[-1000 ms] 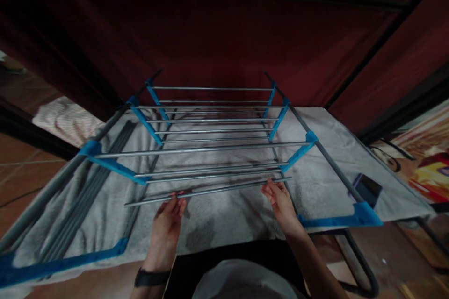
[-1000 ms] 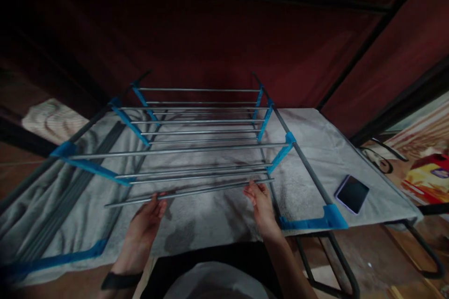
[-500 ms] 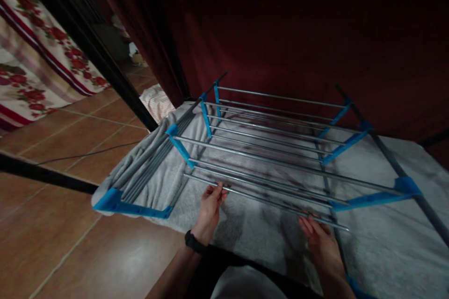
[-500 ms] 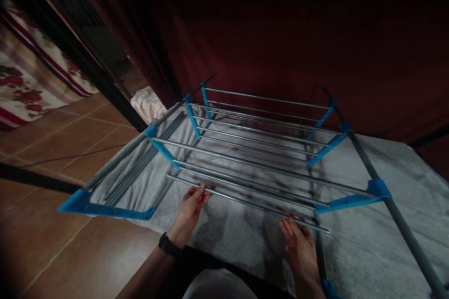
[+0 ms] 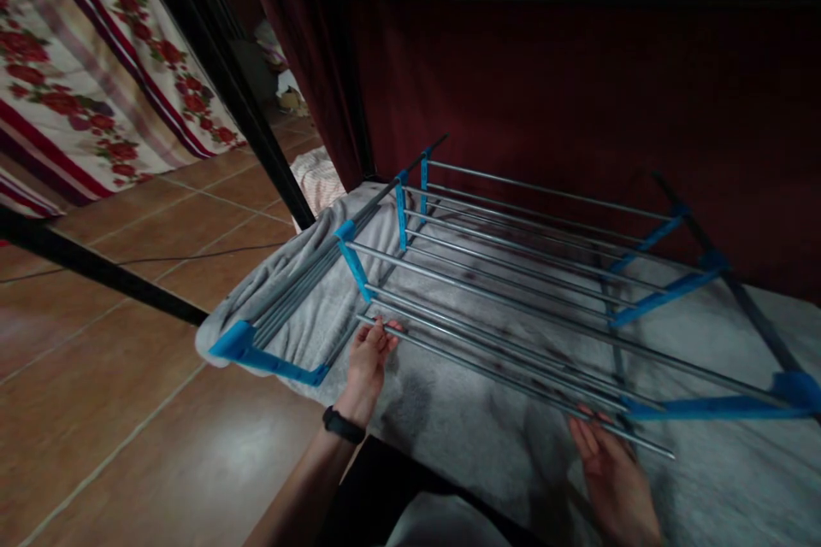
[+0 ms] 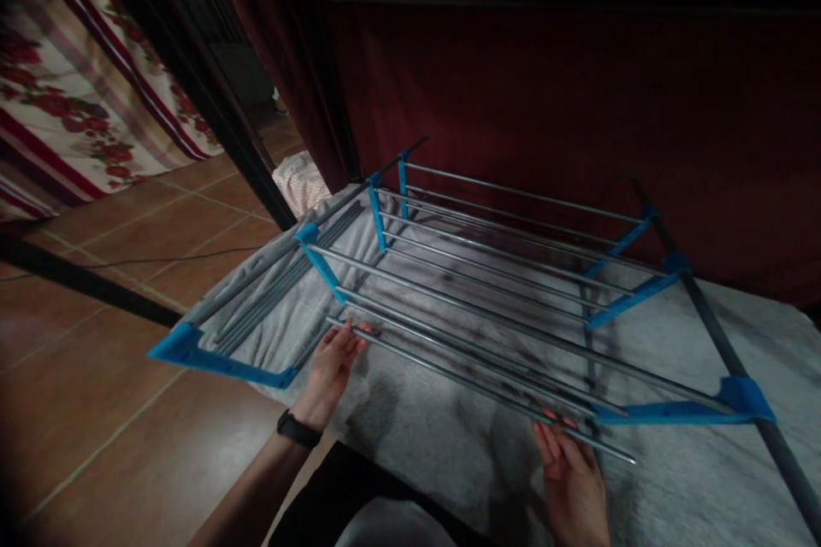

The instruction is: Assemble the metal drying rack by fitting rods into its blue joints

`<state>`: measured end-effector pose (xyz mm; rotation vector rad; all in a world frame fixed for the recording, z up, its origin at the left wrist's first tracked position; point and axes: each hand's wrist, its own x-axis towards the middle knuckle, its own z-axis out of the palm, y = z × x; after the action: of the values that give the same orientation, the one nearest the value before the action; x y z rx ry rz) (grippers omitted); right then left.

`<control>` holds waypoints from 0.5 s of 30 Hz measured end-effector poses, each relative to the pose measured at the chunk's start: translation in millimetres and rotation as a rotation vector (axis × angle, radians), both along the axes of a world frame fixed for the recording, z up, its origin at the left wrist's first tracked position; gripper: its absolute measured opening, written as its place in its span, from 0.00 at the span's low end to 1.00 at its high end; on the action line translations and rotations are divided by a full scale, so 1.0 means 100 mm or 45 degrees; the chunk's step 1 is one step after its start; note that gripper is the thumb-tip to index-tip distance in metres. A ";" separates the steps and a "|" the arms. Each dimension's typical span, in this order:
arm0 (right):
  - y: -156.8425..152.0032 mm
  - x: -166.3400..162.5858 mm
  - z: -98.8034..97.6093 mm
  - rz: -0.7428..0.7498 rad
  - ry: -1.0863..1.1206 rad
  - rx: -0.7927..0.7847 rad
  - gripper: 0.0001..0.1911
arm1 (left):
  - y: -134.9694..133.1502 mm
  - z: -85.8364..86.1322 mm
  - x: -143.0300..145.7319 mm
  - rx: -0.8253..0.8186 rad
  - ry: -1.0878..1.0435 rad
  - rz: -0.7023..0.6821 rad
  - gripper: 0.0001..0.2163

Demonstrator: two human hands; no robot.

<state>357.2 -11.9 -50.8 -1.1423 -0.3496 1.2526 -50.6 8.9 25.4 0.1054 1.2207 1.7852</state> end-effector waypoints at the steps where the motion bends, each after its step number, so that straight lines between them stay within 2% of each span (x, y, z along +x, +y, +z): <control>1: 0.00 -0.02 0.03 -0.029 -0.008 -0.033 0.13 | 0.00 0.01 -0.01 0.002 -0.003 0.002 0.08; 4: -0.03 -0.08 0.12 -0.096 -0.026 -0.110 0.11 | 0.00 0.02 -0.04 0.009 -0.009 0.008 0.08; 10: -0.07 -0.16 0.30 -0.091 -0.010 -0.098 0.12 | -0.03 0.06 -0.04 0.005 -0.020 0.004 0.07; 15: -0.10 -0.17 0.35 -0.132 -0.008 -0.103 0.11 | -0.07 0.06 0.03 0.033 -0.005 -0.051 0.10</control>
<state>340.1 -22.0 -16.0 -1.2182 -0.2428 1.1813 -47.7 1.8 31.4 0.1404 1.1850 1.7657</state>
